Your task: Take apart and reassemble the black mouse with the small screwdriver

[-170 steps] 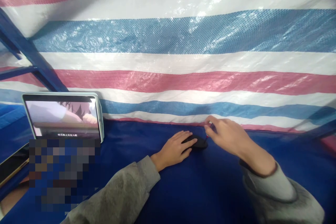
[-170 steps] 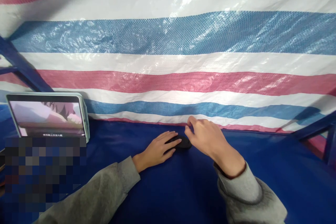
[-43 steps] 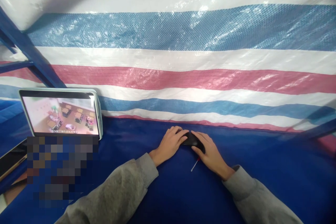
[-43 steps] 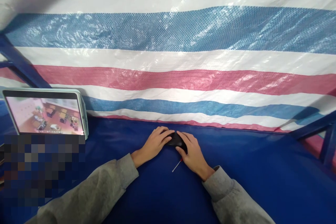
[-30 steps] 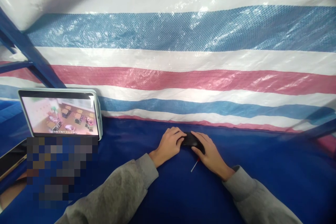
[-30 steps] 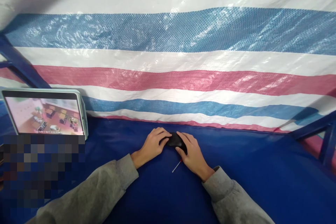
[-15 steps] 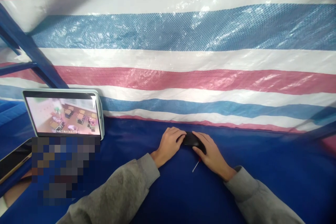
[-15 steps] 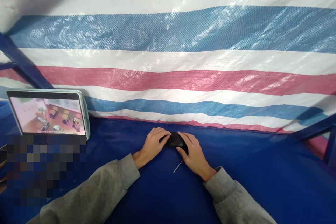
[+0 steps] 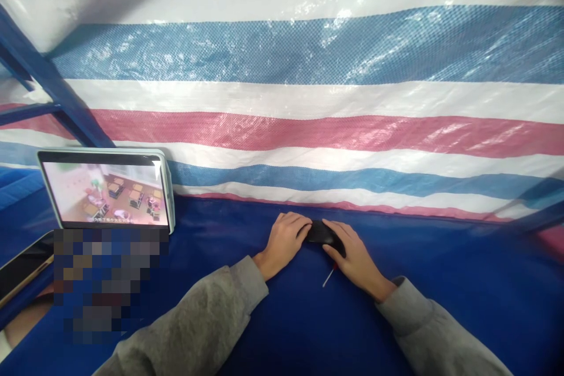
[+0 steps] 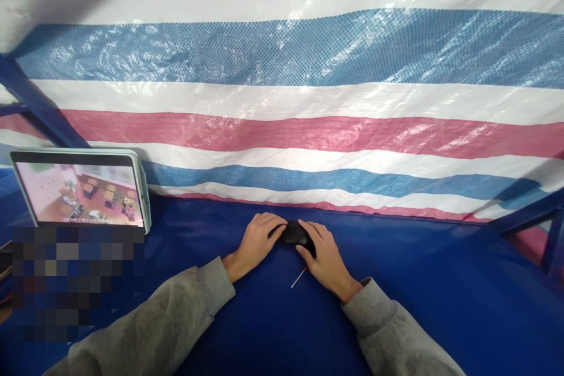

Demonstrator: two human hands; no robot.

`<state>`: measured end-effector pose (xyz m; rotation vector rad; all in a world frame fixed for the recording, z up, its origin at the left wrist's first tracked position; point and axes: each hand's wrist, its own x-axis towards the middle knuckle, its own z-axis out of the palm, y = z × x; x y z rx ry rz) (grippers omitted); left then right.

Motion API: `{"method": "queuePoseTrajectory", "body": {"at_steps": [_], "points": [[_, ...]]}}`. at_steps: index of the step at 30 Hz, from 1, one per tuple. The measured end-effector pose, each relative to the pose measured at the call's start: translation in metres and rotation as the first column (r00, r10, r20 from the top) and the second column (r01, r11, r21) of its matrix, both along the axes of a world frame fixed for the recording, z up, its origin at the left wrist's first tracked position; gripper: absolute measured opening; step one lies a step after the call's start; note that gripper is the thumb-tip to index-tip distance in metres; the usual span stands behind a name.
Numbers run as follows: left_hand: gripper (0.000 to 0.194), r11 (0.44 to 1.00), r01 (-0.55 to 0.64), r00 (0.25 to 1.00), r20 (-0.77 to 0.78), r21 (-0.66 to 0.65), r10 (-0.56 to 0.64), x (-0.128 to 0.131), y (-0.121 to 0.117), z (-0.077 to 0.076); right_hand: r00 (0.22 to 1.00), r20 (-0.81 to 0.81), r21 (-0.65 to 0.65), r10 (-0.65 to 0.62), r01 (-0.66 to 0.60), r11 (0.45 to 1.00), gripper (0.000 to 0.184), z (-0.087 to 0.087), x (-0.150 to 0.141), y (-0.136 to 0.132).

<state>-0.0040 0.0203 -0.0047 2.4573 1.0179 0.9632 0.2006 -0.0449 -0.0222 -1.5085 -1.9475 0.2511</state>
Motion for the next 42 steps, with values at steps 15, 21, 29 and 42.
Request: {"method": "queuePoseTrajectory", "body": {"at_steps": [15, 21, 29, 42], "points": [[0.019, 0.996, -0.079, 0.995, -0.06, -0.046, 0.077, 0.0015, 0.0036, -0.0017, 1.0, 0.012, 0.009, -0.01, 0.01, 1.0, 0.049, -0.0009, 0.0001, 0.0], [0.016, 0.996, -0.08, 0.995, -0.062, -0.044, 0.077, 0.0014, 0.0032, -0.0006, 1.0, 0.012, 0.003, -0.003, 0.003, 1.0, 0.049, -0.0007, 0.0007, -0.0005], [0.015, 0.995, -0.093, 0.993, -0.072, -0.046, 0.089, 0.001, 0.0021, 0.0002, 1.0, 0.002, -0.004, 0.003, -0.003, 1.0, 0.049, -0.0001, 0.0004, 0.0004], [0.015, 0.995, -0.102, 0.992, -0.078, 0.014, 0.102, 0.0018, 0.0022, -0.0047, 1.0, 0.005, 0.0, -0.006, 0.006, 1.0, 0.049, 0.0011, -0.0003, -0.0001]]}}
